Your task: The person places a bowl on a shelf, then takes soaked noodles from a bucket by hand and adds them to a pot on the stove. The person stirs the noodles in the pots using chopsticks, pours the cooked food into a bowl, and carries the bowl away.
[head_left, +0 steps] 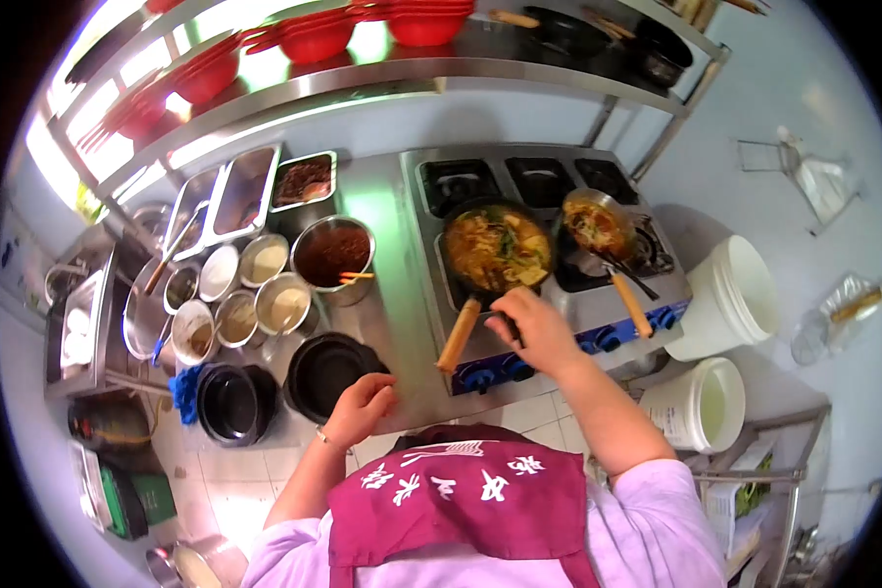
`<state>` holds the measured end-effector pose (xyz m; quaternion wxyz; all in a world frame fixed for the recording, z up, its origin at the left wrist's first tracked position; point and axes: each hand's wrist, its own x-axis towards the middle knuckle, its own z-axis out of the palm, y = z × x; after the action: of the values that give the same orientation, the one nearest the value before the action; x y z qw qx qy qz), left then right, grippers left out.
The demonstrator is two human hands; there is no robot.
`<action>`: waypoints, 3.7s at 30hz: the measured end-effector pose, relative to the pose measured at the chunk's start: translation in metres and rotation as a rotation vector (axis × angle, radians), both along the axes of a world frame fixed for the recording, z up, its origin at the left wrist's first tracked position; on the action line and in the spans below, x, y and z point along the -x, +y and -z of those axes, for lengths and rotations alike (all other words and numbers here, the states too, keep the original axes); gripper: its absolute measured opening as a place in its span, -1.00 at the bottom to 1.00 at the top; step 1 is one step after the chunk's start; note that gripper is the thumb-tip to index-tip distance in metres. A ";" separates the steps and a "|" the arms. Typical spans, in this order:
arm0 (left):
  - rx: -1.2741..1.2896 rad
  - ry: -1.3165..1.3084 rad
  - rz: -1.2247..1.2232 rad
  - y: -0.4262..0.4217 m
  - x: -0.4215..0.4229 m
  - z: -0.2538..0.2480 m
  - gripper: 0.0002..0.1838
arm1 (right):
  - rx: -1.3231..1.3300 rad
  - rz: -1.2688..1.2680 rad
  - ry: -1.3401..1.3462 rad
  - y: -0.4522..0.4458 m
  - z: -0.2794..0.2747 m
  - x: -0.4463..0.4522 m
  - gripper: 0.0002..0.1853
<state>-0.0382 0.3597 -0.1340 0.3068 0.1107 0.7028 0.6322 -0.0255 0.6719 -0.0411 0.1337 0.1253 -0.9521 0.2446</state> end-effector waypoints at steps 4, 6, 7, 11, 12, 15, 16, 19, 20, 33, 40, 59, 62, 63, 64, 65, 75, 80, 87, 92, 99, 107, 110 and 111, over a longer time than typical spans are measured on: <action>0.018 -0.016 -0.016 0.009 0.000 -0.013 -0.72 | 0.059 0.025 0.001 0.019 -0.010 -0.023 -0.52; 0.051 -0.031 -0.042 0.010 0.001 -0.013 -0.73 | 0.125 0.052 -0.208 0.039 -0.044 -0.053 -0.58; 0.041 -0.022 -0.042 0.010 0.001 -0.007 -0.74 | 0.203 0.004 -0.296 0.056 -0.063 -0.069 -0.64; 0.102 -0.043 -0.052 0.013 -0.002 -0.011 -0.72 | 0.596 0.273 -0.495 0.161 -0.098 -0.139 -0.73; 0.101 -0.042 -0.046 0.016 -0.004 -0.015 -0.72 | 0.702 0.512 -0.517 0.190 -0.088 -0.148 -0.67; 0.197 -0.163 0.082 0.024 -0.009 -0.025 -0.67 | 0.387 0.690 -0.139 0.233 -0.053 -0.138 -0.49; 0.199 -0.158 0.083 0.029 -0.011 -0.026 -0.67 | 0.413 0.602 -0.136 0.235 -0.043 -0.133 -0.40; 0.273 -0.182 0.120 0.046 -0.016 -0.034 -0.64 | 0.386 0.381 -0.150 0.210 -0.041 -0.094 -0.29; 0.278 -0.180 0.119 0.052 -0.018 -0.033 -0.64 | 0.327 0.314 -0.116 0.211 -0.030 -0.080 -0.31; 0.188 0.165 -0.469 0.083 -0.049 -0.046 -0.84 | 0.305 0.335 0.217 0.272 -0.053 0.028 -0.76; 0.417 0.839 -0.348 0.152 -0.051 -0.104 -0.60 | 0.778 0.373 -0.026 0.309 -0.080 0.016 -0.70; 0.434 0.744 -0.303 0.194 -0.060 -0.101 -0.40 | 1.185 0.568 -0.089 0.367 0.002 0.013 -0.59; 0.457 0.689 -0.326 0.192 -0.061 -0.102 -0.42 | 1.304 0.623 0.032 0.367 0.022 0.010 -0.55; 0.460 0.686 -0.326 0.191 -0.061 -0.101 -0.42 | 1.305 0.624 0.028 0.367 0.029 0.009 -0.55; 0.458 0.681 -0.328 0.189 -0.061 -0.100 -0.42 | 1.407 0.645 0.083 0.369 0.036 0.009 -0.54; 0.456 0.678 -0.330 0.188 -0.061 -0.099 -0.43 | 1.509 0.664 0.140 0.370 0.038 0.008 -0.54; 0.406 0.745 -0.347 0.180 -0.058 -0.094 -0.50 | 1.541 0.629 0.206 0.380 0.009 0.015 -0.58; 0.424 0.745 -0.326 0.179 -0.057 -0.096 -0.56 | 1.268 0.501 0.039 0.335 -0.030 0.045 -0.62; 0.423 0.726 -0.332 0.169 -0.057 -0.088 -0.62 | 0.952 0.424 -0.201 0.293 -0.027 0.059 -0.71; 0.406 0.722 -0.315 0.169 -0.056 -0.088 -0.65 | 0.599 0.305 -0.216 0.284 -0.043 0.052 -0.77; 0.396 0.773 -0.292 0.169 -0.052 -0.090 -0.66 | 0.105 0.190 -0.199 0.272 -0.090 0.042 -0.77; 0.406 0.751 -0.260 0.170 -0.053 -0.090 -0.67 | 0.688 0.244 -0.179 0.263 -0.091 0.055 -0.75; 0.386 0.738 -0.261 0.171 -0.053 -0.090 -0.68 | 0.759 0.249 -0.242 0.265 -0.060 0.062 -0.75; 0.387 0.739 -0.261 0.170 -0.054 -0.090 -0.68 | 0.758 0.250 -0.253 0.268 -0.055 0.061 -0.74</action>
<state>0.0153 0.5301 -0.0441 -0.0327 0.1800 0.8791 0.4402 -0.0867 0.9399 0.0135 0.0812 -0.0804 -0.8116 0.5730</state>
